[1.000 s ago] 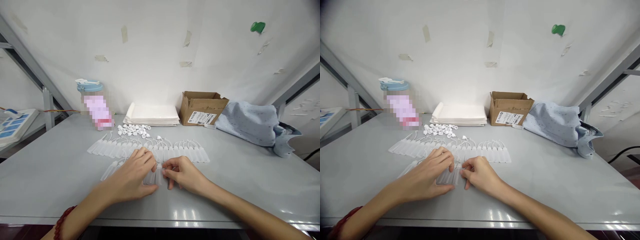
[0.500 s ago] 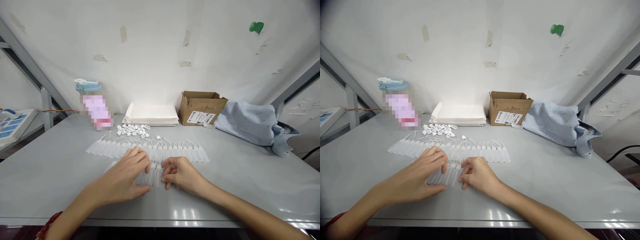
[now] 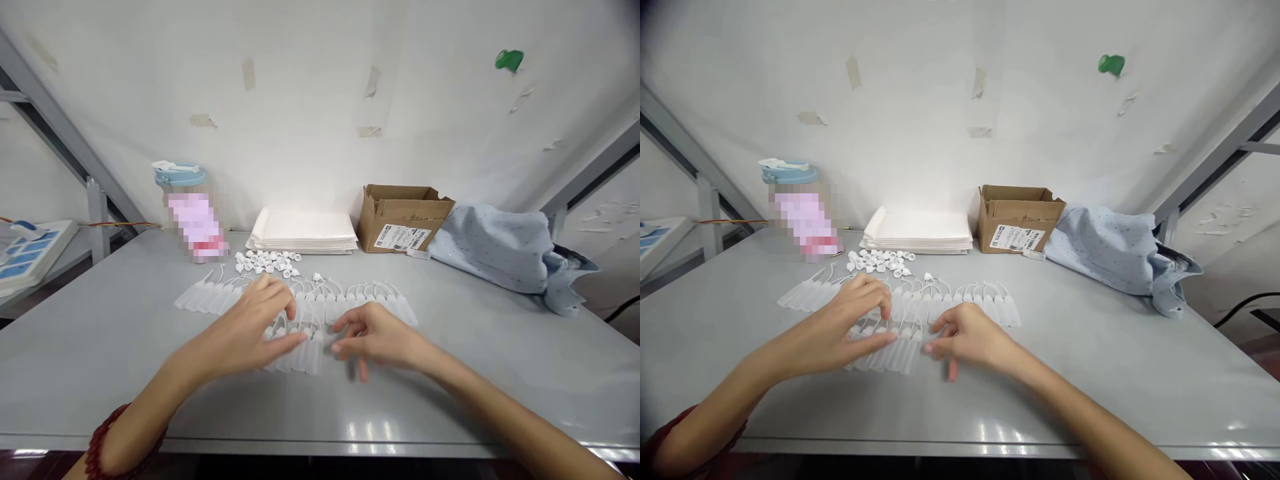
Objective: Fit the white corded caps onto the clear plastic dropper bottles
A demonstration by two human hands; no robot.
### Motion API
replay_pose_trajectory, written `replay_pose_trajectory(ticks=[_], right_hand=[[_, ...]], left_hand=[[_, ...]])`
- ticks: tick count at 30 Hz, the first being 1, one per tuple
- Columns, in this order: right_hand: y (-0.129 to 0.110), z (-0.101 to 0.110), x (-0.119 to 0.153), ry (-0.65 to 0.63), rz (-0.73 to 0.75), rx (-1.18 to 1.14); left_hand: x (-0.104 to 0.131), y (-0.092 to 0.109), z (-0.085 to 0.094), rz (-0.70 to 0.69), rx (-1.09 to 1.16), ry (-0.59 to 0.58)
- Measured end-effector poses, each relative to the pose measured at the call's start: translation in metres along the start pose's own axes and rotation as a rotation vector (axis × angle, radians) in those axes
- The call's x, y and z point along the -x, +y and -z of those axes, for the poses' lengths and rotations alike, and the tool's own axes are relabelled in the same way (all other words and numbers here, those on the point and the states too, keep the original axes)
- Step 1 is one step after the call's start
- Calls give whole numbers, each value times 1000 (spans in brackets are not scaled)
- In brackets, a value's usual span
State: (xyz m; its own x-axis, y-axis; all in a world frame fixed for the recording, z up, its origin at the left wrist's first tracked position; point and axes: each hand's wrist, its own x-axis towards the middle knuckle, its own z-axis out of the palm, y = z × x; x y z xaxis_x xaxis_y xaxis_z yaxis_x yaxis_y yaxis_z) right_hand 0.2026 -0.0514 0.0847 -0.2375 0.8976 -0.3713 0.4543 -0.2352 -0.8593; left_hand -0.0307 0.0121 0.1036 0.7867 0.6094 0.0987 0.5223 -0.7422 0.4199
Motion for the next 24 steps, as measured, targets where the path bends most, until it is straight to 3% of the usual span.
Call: replay_pose_trajectory(ticks=[2,3,5,6,10,16,24], right_hand=[[-2,29,3,-7,26,53],[-1,46,3,84,43,90],[8,81,1,502,79,225],[16,97,0,644,83,258],[52,144,-11,979,40,395],[85,162,-25,1021,68,604],[98,168,-30,978,52,707]], left_hand=[[-9,-5,9,35,-18,92],[-14,-7,14,50,-33,130],[-29,-13,21,60,-78,159],[-37,-16,24,61,-109,147],[-73,-30,21,-2,-206,28],[-109,-44,3,-76,-247,-96],[-118,-51,4,-82,-262,-157]])
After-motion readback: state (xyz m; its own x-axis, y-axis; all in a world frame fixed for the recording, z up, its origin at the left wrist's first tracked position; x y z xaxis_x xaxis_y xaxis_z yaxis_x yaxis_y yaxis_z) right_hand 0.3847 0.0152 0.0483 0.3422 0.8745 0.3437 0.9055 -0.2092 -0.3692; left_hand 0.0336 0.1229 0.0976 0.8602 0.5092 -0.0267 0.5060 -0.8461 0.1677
